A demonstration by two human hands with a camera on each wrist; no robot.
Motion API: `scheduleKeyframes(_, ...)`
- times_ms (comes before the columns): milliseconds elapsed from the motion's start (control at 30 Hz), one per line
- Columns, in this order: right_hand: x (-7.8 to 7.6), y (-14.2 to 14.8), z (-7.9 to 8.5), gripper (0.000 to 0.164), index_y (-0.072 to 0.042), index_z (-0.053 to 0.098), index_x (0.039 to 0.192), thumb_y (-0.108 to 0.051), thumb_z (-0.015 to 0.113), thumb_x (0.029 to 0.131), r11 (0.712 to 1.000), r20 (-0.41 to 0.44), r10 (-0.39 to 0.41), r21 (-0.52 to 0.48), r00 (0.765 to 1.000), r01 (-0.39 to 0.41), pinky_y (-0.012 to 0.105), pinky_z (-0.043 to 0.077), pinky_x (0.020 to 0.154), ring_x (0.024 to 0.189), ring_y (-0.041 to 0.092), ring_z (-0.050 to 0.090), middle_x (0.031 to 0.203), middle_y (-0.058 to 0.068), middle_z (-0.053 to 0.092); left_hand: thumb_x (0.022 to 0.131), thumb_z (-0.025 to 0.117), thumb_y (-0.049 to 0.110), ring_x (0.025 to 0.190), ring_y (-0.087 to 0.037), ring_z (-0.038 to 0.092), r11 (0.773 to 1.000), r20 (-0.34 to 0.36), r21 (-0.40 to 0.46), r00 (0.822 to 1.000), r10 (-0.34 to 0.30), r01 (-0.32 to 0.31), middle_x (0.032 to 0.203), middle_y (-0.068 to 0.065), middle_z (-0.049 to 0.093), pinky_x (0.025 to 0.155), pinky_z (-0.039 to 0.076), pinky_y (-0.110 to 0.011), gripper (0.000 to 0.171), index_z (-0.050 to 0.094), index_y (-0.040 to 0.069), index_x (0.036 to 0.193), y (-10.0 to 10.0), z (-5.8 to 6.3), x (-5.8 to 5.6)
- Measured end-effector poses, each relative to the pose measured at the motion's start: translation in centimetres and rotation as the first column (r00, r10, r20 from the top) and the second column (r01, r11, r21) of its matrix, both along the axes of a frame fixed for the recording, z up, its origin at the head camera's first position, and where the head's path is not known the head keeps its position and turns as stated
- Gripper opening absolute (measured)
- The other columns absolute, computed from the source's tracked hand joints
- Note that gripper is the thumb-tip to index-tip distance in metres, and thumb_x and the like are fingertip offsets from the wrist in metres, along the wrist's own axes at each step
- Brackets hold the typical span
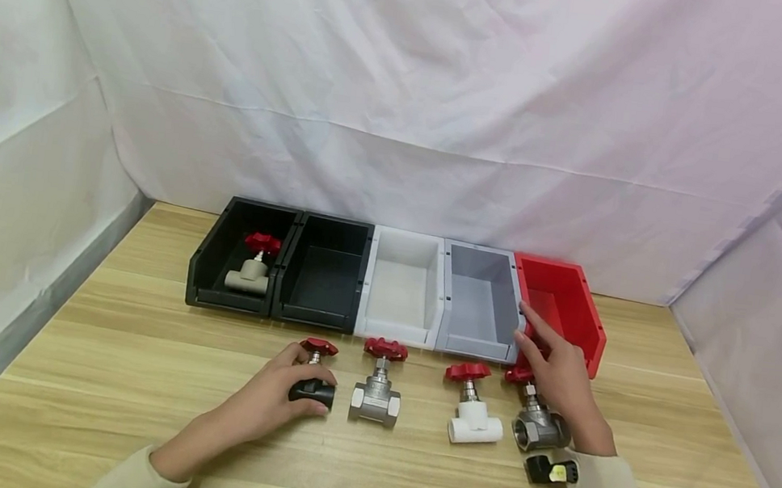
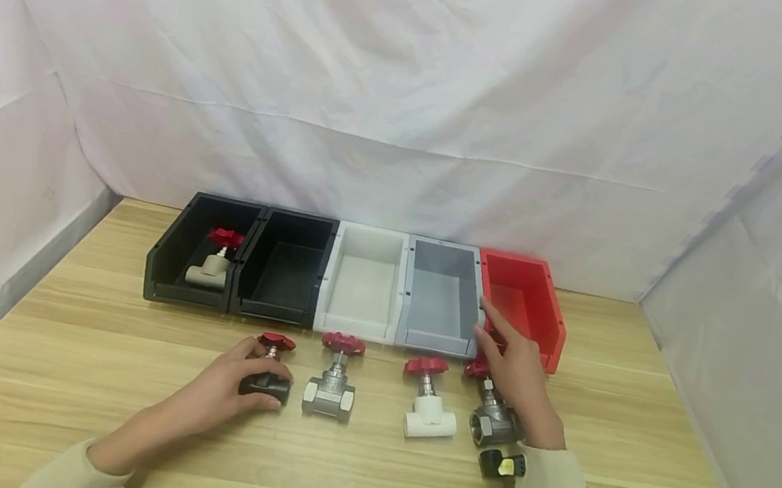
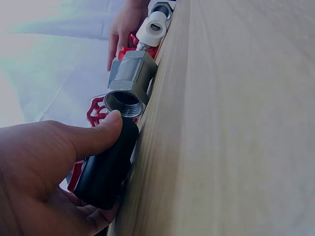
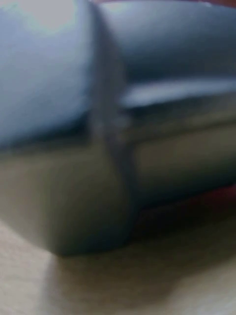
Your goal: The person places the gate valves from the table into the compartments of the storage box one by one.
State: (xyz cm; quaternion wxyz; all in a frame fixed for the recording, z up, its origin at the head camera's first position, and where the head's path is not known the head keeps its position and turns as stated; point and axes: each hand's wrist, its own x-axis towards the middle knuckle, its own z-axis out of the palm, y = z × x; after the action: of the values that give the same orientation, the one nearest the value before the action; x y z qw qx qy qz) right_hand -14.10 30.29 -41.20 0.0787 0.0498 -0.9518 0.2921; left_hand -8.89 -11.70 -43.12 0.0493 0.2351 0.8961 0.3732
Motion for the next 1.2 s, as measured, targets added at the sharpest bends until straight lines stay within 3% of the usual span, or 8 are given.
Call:
scheduleKeyframes(367,0.0,0.0,0.1,0.062,-0.041,0.031,0.148,-0.034,0.061,0.095,1.0,0.012,-0.008,-0.003,1.0,0.008,0.028,0.043,0.05,0.052,0.02,0.043,0.06,-0.002,0.053,0.077,0.079,0.027,0.088,-0.02,0.048,1.0,-0.017,-0.019,1.0,0.024,-0.025,0.099,0.0,0.045,0.079,0.045,-0.042,0.03,0.07,0.023,0.106,0.3,0.3,0.2)
scheduleKeyframes(833,-0.1,0.1,-0.1,0.062,-0.042,0.03,0.148,-0.035,0.06,0.094,1.0,0.02,-0.011,0.0,1.0,0.011,0.028,0.044,0.051,0.053,0.021,0.043,0.061,-0.002,0.054,0.079,0.078,0.027,0.089,-0.019,0.049,1.0,-0.017,-0.009,1.0,0.009,-0.009,0.1,0.001,0.045,0.08,0.045,-0.042,0.03,0.07,0.022,0.107,0.1,0.2,0.2)
scheduleKeyframes(1200,-0.1,0.1,-0.1,0.062,-0.042,0.03,0.148,-0.034,0.061,0.094,1.0,0.017,-0.008,-0.002,1.0,0.008,0.028,0.043,0.051,0.052,0.021,0.043,0.059,-0.002,0.053,0.08,0.077,0.027,0.092,-0.021,0.05,1.0,-0.057,0.009,0.998,0.005,-0.005,0.105,-0.003,0.049,0.081,0.046,-0.043,0.029,0.07,0.023,0.109,-0.5,1.2,-0.5)
